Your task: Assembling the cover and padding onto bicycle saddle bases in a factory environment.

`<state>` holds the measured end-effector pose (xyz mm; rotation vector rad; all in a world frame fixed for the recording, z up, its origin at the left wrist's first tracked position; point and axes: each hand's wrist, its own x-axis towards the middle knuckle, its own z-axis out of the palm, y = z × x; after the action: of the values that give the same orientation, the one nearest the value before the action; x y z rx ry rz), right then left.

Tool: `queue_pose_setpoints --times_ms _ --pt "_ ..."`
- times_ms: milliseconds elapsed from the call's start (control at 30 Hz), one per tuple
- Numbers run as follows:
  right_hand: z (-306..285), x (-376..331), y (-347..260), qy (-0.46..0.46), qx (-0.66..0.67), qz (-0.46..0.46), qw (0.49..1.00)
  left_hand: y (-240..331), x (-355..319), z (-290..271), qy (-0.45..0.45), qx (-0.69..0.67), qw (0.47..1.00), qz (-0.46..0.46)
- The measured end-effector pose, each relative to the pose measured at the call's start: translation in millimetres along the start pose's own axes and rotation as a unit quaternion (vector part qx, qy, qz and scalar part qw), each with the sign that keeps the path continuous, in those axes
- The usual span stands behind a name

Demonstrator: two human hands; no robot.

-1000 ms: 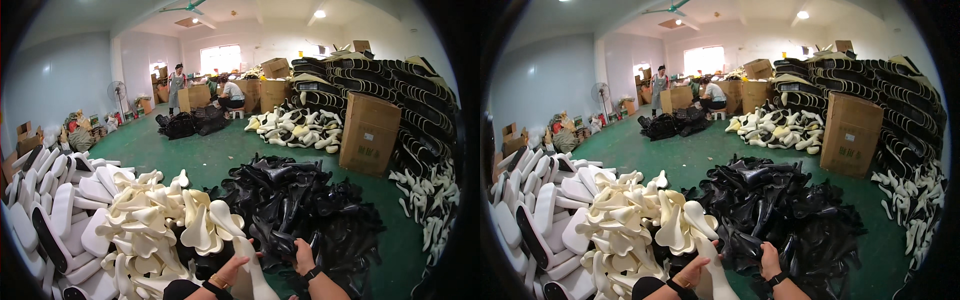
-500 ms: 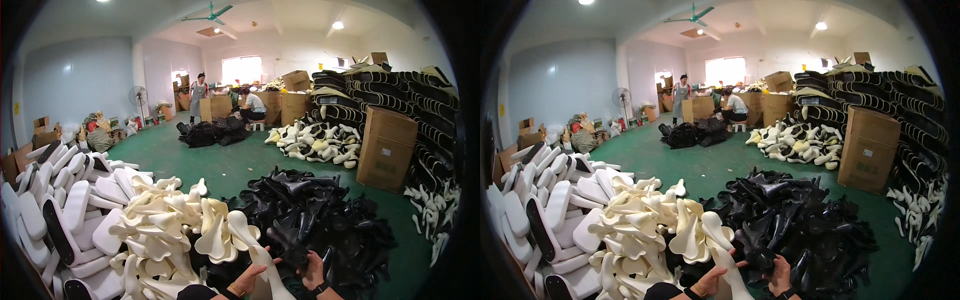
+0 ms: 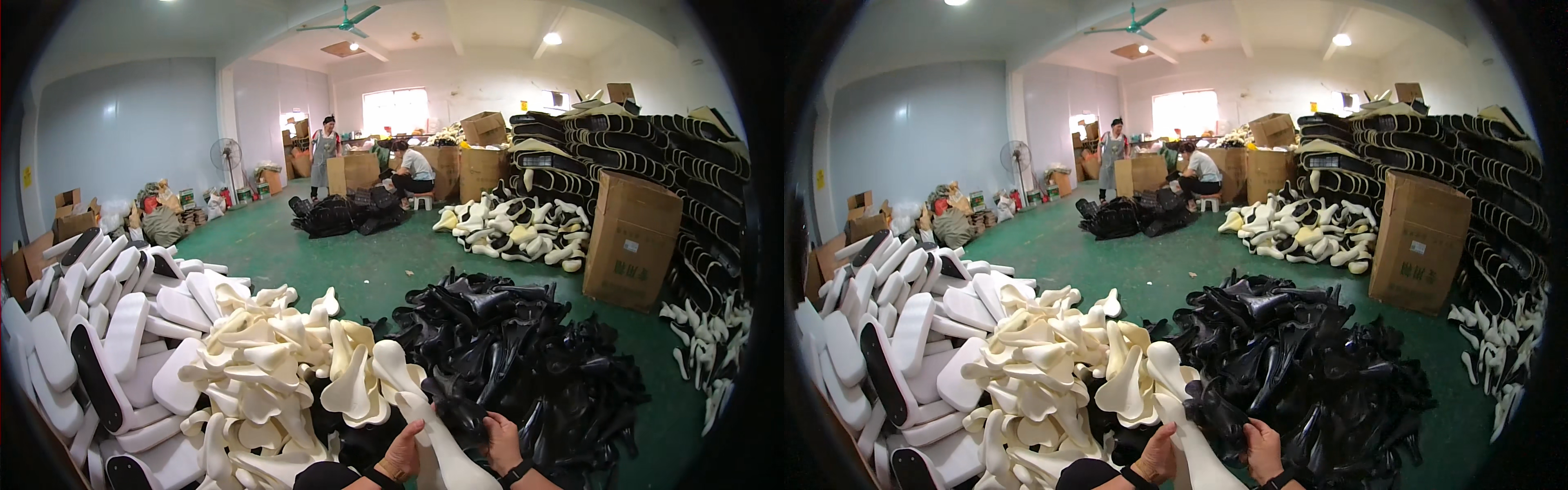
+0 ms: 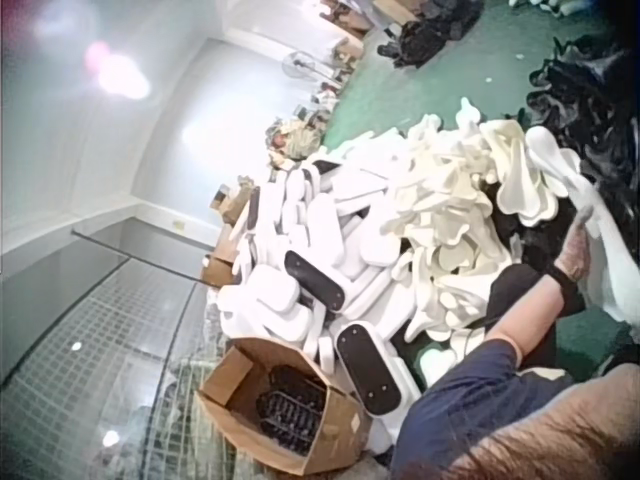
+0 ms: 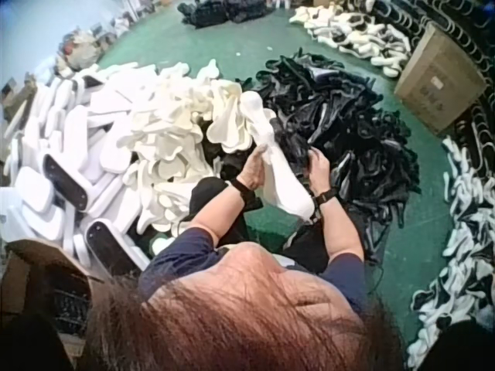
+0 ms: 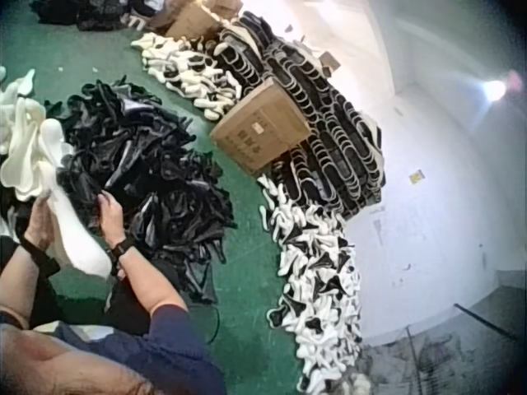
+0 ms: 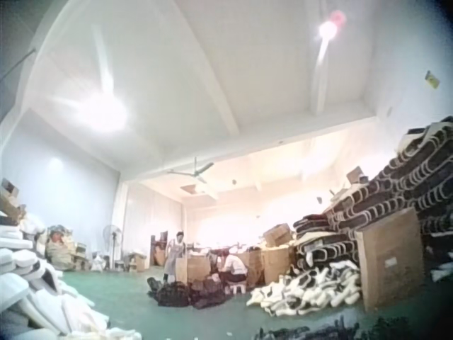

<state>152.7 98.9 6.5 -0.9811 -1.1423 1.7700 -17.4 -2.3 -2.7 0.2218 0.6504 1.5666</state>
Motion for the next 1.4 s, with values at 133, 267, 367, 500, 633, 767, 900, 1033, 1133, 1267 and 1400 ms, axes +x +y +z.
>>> queue_pose_setpoints --times_ms 133,267,367,500,633,767,900,1033,1133,1267,1400 --pt "-3.2 1.1 0.5 -0.037 -0.009 0.003 0.999 3.2 -1.3 1.8 -0.014 -0.017 1.000 0.021" --pt "-1.7 -3.1 -15.7 -0.082 -0.089 -0.043 0.992 13.6 -14.9 21.9 -0.021 0.020 0.999 0.039" --pt "-7.1 2.7 -20.0 -0.067 -0.108 -0.052 0.991 17.8 -17.0 27.6 -0.024 0.033 0.997 0.067" --pt "-37.1 15.2 -33.1 -0.009 -0.083 -0.131 0.988 44.9 -6.0 0.5 -0.077 -0.049 0.989 0.113" --pt "-47.2 17.5 -29.9 0.026 -0.084 -0.156 0.984 52.8 -4.9 0.4 0.000 0.003 0.992 0.128" --pt "-62.1 38.3 -10.2 0.069 -0.220 -0.310 0.922 38.6 5.1 -3.8 0.018 -0.001 0.997 0.076" --pt "-62.9 21.2 -35.2 0.027 0.045 -0.191 0.980 44.5 8.3 -19.5 0.036 -0.033 0.996 0.078" --pt "-73.5 19.3 -36.4 0.024 0.150 -0.173 0.973 44.7 9.8 -20.9 0.046 -0.012 0.992 0.116" --pt "-74.9 17.0 -41.5 0.021 0.199 -0.169 0.965 41.8 12.5 -26.9 0.030 -0.005 0.996 0.079" --pt "-73.9 11.6 -52.5 0.036 0.247 -0.163 0.955 37.1 17.5 -22.2 0.048 0.027 0.992 0.118" --pt "-76.8 9.1 -62.6 0.085 0.319 -0.103 0.938 32.6 30.4 -43.7 0.055 0.031 0.994 0.087"
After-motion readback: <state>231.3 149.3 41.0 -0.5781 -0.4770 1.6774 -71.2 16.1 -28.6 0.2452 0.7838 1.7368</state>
